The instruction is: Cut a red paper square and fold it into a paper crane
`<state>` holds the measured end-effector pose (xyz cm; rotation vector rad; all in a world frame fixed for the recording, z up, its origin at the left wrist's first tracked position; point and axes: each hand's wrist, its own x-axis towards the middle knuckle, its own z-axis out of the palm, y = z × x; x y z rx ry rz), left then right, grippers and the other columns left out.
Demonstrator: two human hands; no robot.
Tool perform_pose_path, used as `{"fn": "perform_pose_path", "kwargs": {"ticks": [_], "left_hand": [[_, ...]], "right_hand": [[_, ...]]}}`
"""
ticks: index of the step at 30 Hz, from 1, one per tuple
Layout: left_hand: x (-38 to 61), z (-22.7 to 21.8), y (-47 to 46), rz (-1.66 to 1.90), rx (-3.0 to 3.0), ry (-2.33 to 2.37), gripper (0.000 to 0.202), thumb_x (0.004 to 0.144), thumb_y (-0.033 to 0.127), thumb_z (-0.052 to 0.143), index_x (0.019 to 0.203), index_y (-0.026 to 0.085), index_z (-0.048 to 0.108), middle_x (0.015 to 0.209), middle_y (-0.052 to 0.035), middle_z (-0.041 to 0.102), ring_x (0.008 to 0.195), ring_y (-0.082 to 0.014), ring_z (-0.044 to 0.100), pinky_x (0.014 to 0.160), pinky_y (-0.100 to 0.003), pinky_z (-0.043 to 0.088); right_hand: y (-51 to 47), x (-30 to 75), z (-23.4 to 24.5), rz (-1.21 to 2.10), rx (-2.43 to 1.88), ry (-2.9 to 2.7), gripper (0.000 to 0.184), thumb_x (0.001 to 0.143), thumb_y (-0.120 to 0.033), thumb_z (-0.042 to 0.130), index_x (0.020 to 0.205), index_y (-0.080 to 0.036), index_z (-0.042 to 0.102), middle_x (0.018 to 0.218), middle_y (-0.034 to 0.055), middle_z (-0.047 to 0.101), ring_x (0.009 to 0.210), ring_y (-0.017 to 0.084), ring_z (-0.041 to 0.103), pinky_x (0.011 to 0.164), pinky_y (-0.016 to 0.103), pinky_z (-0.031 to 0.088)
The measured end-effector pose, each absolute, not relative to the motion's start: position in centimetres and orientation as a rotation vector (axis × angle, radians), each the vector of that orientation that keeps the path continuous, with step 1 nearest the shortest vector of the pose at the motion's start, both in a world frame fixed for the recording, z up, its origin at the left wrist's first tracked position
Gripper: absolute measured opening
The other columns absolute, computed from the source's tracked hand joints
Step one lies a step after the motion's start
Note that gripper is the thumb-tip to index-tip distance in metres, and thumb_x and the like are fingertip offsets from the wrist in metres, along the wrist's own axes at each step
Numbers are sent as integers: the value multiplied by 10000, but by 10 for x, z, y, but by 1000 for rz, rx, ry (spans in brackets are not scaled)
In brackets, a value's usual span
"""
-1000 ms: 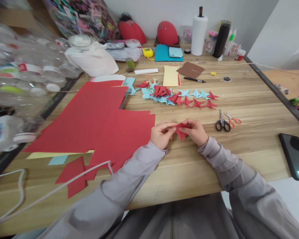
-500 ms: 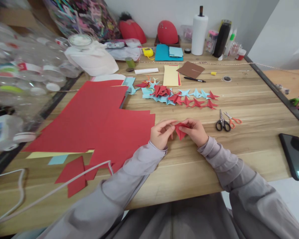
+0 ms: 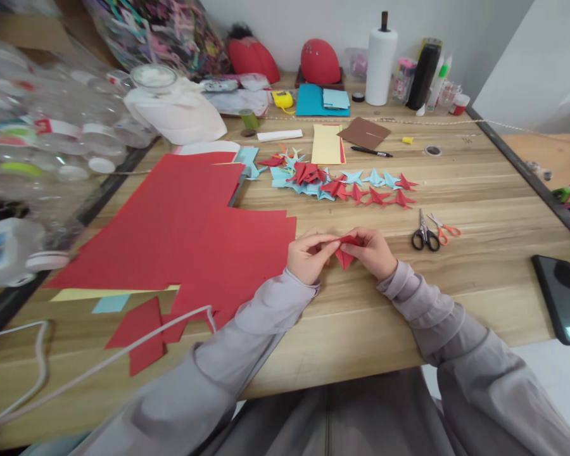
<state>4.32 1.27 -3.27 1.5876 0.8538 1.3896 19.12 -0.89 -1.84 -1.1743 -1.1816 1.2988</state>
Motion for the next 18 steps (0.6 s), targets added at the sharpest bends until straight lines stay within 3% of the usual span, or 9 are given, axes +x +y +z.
{"fn": "perform_pose_path", "kwargs": {"ticks": [7, 14, 18], "left_hand": [[42, -29, 12, 1426, 1764, 827, 60, 742, 248, 697, 728, 210, 741, 652, -12, 623, 615, -103, 570, 547, -230, 449], [41, -18, -3, 1602, 1791, 857, 69, 773, 215, 666, 774, 220, 735, 703, -14, 662, 649, -112, 595, 617, -252, 491], [38, -16, -6, 1643, 1731, 882, 112, 809, 222, 620, 825, 202, 729, 774, -32, 664, 732, -128, 612, 658, -259, 497]], "right_hand": [[-11, 191, -21, 1314, -1159, -1344, 234, 630, -355, 745, 679, -163, 621, 597, -15, 602, 550, 106, 536, 537, 245, 460], [-14, 189, -25, 1297, -1164, -1478, 50, 653, -184, 663, 685, -153, 640, 590, -23, 612, 556, 107, 548, 550, 239, 456], [-13, 188, -22, 1349, -1173, -1336, 81, 633, -206, 689, 684, -157, 650, 613, -10, 642, 561, 114, 564, 556, 249, 475]]}}
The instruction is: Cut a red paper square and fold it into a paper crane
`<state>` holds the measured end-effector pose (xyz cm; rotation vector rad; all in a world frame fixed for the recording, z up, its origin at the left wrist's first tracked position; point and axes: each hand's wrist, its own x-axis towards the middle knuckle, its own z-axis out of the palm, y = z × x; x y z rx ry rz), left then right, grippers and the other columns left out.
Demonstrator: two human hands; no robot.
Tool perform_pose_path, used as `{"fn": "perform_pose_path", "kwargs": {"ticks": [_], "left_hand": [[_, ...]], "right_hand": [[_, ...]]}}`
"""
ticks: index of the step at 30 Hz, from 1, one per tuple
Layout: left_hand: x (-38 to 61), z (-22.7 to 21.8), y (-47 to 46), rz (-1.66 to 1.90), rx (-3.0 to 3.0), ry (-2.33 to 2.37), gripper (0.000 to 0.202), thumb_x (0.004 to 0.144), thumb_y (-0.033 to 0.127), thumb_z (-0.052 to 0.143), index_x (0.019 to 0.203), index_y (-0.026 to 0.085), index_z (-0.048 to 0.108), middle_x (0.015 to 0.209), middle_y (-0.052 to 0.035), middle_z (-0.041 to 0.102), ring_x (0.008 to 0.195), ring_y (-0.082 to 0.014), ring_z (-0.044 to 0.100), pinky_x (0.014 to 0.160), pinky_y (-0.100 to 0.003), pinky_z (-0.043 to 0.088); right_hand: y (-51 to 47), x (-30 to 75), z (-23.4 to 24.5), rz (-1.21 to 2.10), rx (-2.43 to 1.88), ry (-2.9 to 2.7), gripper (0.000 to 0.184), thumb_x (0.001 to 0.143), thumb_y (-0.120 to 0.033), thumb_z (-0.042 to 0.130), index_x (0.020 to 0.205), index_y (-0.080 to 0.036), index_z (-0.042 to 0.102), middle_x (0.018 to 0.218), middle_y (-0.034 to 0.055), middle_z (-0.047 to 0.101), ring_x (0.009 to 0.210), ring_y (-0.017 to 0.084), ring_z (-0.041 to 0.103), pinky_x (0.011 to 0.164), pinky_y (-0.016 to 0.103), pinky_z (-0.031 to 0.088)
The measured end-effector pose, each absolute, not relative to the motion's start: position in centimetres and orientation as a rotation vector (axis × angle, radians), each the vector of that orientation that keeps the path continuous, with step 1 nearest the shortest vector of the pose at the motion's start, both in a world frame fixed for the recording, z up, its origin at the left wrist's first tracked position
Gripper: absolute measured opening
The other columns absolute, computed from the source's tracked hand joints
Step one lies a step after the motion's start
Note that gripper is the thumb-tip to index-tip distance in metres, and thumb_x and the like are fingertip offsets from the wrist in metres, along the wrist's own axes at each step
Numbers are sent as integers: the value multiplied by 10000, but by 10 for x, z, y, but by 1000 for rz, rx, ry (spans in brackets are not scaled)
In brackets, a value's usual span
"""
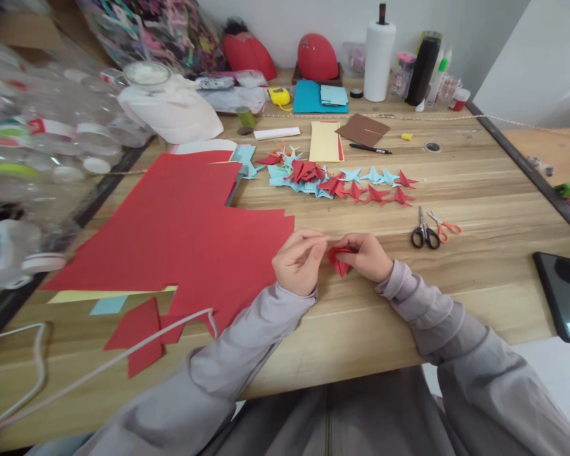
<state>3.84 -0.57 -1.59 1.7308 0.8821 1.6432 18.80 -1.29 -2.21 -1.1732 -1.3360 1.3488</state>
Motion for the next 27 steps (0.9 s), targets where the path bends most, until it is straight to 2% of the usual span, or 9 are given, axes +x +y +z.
{"fn": "perform_pose_path", "kwargs": {"ticks": [2, 5, 9, 11, 14, 16, 19, 27], "left_hand": [[38, -19, -2, 1593, 1665, 911, 135, 820, 229, 600, 861, 191, 724, 803, -42, 664, 757, -131, 616, 665, -257, 497], [40, -26, 6, 1469, 1567, 919, 156, 766, 225, 649, 900, 179, 716, 835, -54, 662, 743, -131, 618, 630, -245, 495], [45, -32, 10, 1382, 1511, 849, 75, 685, 198, 704, 753, 169, 718, 742, -41, 650, 648, -115, 589, 554, -228, 471], [46, -32, 11, 1389, 1426, 870, 80, 669, 220, 719, 722, 160, 711, 710, -32, 643, 571, -98, 568, 501, -221, 458], [46, -32, 12, 1338, 1224, 903, 187, 644, 295, 748, 736, 140, 699, 663, -20, 642, 464, -92, 558, 455, -234, 462], [46, -34, 14, 1319, 1106, 916, 255, 609, 337, 774, 739, 132, 693, 621, -14, 643, 445, -107, 572, 461, -247, 478], [46, -40, 17, 1330, 990, 919, 310, 563, 370, 799, 735, 134, 695, 606, -12, 652, 449, -118, 585, 458, -250, 489], [47, -36, 17, 1327, 1007, 875, 266, 547, 327, 810, 695, 135, 701, 596, -12, 657, 412, -112, 582, 420, -229, 477]], "right_hand": [[-11, 189, -20, 1348, -1192, -1230, 125, 613, -245, 724, 671, -162, 650, 610, -8, 645, 552, 112, 557, 544, 247, 469], [-9, 191, -16, 1351, -1212, -1104, 195, 569, -297, 773, 648, -170, 647, 595, -14, 637, 532, 104, 538, 517, 236, 448], [-11, 192, -14, 1348, -1203, -1132, 261, 562, -365, 796, 649, -172, 644, 591, -11, 625, 539, 112, 535, 524, 241, 446], [-12, 191, -15, 1357, -1161, -1159, 273, 624, -413, 758, 692, -171, 655, 626, 3, 638, 571, 122, 552, 553, 248, 453], [-13, 191, -18, 1383, -1079, -1101, 335, 765, -495, 605, 740, -165, 660, 624, 16, 629, 557, 124, 540, 550, 252, 434], [-12, 192, -21, 1394, -1047, -1051, 346, 793, -484, 564, 706, -161, 649, 594, 15, 609, 536, 121, 522, 538, 250, 415], [-11, 193, -24, 1410, -1047, -1035, 285, 766, -420, 602, 659, -158, 636, 576, 13, 604, 530, 118, 525, 530, 244, 395], [-11, 193, -24, 1437, -1005, -1001, 267, 782, -408, 604, 677, -165, 640, 574, 3, 594, 522, 118, 515, 521, 246, 382]]}}
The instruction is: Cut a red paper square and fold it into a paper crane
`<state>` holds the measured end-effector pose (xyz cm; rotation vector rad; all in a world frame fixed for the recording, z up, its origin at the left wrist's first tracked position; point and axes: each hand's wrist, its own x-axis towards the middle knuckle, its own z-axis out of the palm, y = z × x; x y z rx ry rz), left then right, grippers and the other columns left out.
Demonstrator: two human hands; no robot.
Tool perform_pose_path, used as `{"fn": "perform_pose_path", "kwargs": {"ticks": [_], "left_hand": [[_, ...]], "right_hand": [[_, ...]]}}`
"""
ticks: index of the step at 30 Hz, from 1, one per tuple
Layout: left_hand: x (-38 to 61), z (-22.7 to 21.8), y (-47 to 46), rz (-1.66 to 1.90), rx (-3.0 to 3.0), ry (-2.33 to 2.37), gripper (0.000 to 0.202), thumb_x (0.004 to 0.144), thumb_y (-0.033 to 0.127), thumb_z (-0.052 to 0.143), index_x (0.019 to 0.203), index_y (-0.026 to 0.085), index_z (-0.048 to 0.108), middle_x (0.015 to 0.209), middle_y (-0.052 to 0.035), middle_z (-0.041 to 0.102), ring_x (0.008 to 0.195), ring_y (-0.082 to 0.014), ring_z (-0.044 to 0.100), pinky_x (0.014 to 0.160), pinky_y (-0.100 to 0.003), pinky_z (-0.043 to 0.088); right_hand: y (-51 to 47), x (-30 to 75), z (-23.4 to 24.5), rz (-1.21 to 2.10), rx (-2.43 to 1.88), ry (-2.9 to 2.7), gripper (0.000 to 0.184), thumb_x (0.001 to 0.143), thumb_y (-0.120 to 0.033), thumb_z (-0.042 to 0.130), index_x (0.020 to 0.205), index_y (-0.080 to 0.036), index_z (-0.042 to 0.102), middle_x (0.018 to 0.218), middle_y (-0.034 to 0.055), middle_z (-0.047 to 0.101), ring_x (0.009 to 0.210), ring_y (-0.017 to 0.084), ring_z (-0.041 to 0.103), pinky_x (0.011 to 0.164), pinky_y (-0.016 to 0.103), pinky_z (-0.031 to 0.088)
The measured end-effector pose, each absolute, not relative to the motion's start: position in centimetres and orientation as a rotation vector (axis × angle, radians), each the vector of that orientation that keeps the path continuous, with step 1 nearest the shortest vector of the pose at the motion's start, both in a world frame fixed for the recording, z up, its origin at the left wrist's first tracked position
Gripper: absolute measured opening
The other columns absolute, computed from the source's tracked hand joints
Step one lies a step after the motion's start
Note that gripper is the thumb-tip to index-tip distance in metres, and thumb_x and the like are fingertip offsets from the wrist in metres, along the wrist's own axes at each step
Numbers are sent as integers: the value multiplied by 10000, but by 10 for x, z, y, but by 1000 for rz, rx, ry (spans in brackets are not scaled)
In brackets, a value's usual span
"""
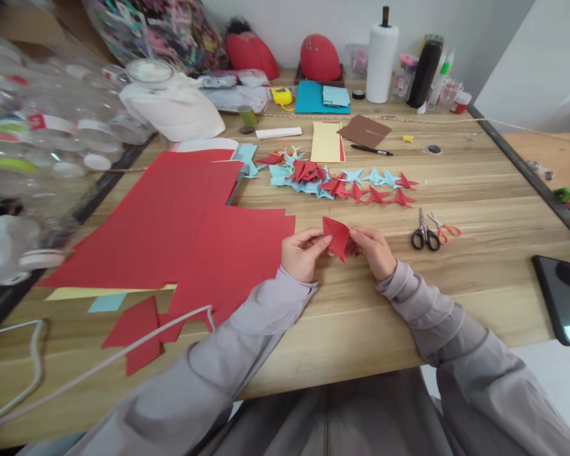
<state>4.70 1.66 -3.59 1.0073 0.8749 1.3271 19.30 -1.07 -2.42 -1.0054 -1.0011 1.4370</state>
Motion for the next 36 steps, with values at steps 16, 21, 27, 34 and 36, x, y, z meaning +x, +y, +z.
{"fn": "perform_pose_path", "kwargs": {"ticks": [16, 21, 27, 34, 36], "left_hand": [[46, -30, 14, 1303, 1055, 916, 236, 566, 299, 799, 694, 127, 699, 594, -18, 650, 430, -115, 582, 447, -244, 480], [46, -25, 12, 1299, 1080, 888, 166, 611, 265, 763, 688, 133, 698, 586, -13, 639, 434, -104, 573, 457, -236, 485], [48, -23, 10, 1346, 1198, 883, 130, 615, 254, 745, 663, 144, 697, 616, -5, 619, 456, -92, 555, 439, -222, 464], [47, -25, 11, 1352, 1247, 941, 95, 611, 233, 731, 655, 153, 704, 641, -16, 641, 527, -84, 524, 512, -216, 447], [47, -25, 11, 1344, 1246, 932, 98, 610, 231, 734, 668, 156, 708, 653, -19, 647, 539, -87, 523, 528, -221, 445]], "right_hand": [[-12, 192, -20, 1336, -1060, -1159, 275, 808, -432, 602, 741, -177, 680, 591, -5, 621, 524, 96, 526, 520, 222, 412], [-12, 188, -15, 1232, -1145, -1235, 337, 760, -504, 631, 705, -173, 664, 561, -9, 617, 499, 93, 516, 501, 223, 431], [-10, 189, -19, 1234, -1195, -1202, 343, 695, -502, 693, 696, -161, 660, 562, -4, 638, 473, 84, 511, 472, 219, 432], [-9, 189, -19, 1301, -1198, -1112, 339, 591, -458, 782, 645, -155, 640, 543, -10, 634, 454, 81, 525, 463, 216, 442], [-9, 189, -18, 1309, -1206, -1109, 339, 580, -448, 791, 647, -152, 642, 541, -9, 633, 447, 82, 528, 455, 217, 440]]}}
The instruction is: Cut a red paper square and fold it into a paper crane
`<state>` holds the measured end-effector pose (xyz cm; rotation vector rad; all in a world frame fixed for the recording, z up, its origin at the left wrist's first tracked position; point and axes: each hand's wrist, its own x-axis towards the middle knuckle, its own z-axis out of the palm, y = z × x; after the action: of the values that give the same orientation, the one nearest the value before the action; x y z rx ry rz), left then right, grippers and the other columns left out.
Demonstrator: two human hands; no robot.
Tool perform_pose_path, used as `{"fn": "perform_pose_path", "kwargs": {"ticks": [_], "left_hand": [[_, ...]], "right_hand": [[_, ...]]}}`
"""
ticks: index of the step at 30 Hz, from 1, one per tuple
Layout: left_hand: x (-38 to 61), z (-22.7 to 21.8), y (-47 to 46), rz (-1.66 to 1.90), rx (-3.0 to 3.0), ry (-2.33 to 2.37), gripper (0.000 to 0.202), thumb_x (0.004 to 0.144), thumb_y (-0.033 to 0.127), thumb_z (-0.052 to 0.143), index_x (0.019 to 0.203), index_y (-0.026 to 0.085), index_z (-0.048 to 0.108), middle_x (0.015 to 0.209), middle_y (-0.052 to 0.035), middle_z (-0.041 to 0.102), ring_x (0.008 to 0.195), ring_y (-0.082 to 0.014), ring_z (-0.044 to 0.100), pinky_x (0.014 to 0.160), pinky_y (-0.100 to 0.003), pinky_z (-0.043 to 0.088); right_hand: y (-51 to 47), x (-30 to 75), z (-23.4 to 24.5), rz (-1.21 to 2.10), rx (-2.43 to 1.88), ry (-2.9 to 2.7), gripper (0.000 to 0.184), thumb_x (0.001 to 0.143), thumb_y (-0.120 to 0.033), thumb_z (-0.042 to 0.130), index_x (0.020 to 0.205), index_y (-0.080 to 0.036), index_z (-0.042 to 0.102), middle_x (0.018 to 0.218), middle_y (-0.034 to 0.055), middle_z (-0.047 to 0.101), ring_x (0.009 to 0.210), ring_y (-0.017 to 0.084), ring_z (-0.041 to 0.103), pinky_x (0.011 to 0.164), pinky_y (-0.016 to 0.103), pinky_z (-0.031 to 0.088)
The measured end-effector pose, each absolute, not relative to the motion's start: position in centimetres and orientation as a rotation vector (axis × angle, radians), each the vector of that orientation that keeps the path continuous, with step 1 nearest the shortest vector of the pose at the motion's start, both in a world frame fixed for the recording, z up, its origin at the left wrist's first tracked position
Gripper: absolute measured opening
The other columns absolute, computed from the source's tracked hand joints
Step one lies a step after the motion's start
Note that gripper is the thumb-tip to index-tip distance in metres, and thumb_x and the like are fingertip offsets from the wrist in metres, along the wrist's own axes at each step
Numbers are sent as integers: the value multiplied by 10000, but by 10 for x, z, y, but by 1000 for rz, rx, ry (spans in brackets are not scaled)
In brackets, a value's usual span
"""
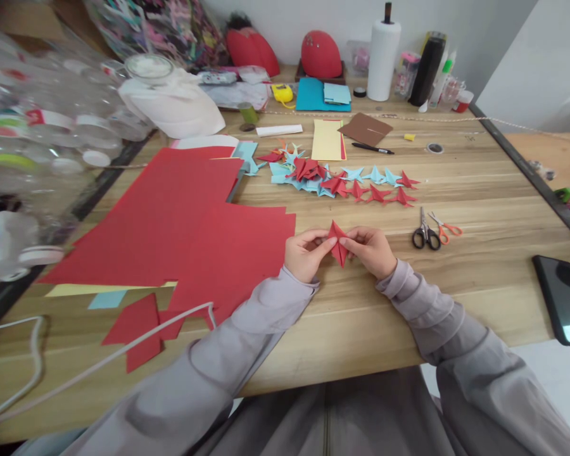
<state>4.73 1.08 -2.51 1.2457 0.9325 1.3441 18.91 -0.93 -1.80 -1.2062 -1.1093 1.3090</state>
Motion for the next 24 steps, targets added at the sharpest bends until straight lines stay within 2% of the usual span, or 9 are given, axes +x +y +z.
{"fn": "perform_pose_path", "kwargs": {"ticks": [4, 12, 20, 24], "left_hand": [[47, -25, 10, 1292, 1238, 922, 143, 599, 262, 757, 683, 156, 711, 680, -27, 657, 568, -100, 536, 547, -232, 440], [47, -26, 13, 1311, 1196, 941, 189, 621, 319, 756, 691, 149, 712, 657, -24, 665, 556, -104, 543, 570, -245, 456], [46, -27, 13, 1324, 1191, 930, 155, 639, 300, 735, 698, 157, 726, 694, -30, 688, 599, -115, 577, 582, -245, 468], [46, -28, 14, 1302, 1177, 888, 151, 597, 267, 764, 704, 166, 729, 700, -36, 690, 627, -129, 597, 611, -262, 482]], "right_hand": [[-10, 189, -18, 1315, -1203, -1139, 318, 583, -425, 795, 649, -149, 652, 543, -6, 636, 442, 87, 528, 449, 224, 437], [-12, 193, -22, 1361, -1105, -1093, 242, 729, -398, 678, 692, -159, 683, 537, -1, 638, 471, 106, 565, 481, 230, 426], [-12, 190, -15, 1333, -1170, -1177, 306, 651, -440, 743, 667, -149, 650, 508, -11, 607, 456, 90, 523, 486, 233, 436], [-11, 190, -17, 1328, -1184, -1146, 323, 606, -436, 774, 666, -147, 644, 535, -6, 622, 462, 92, 534, 482, 235, 442]]}}
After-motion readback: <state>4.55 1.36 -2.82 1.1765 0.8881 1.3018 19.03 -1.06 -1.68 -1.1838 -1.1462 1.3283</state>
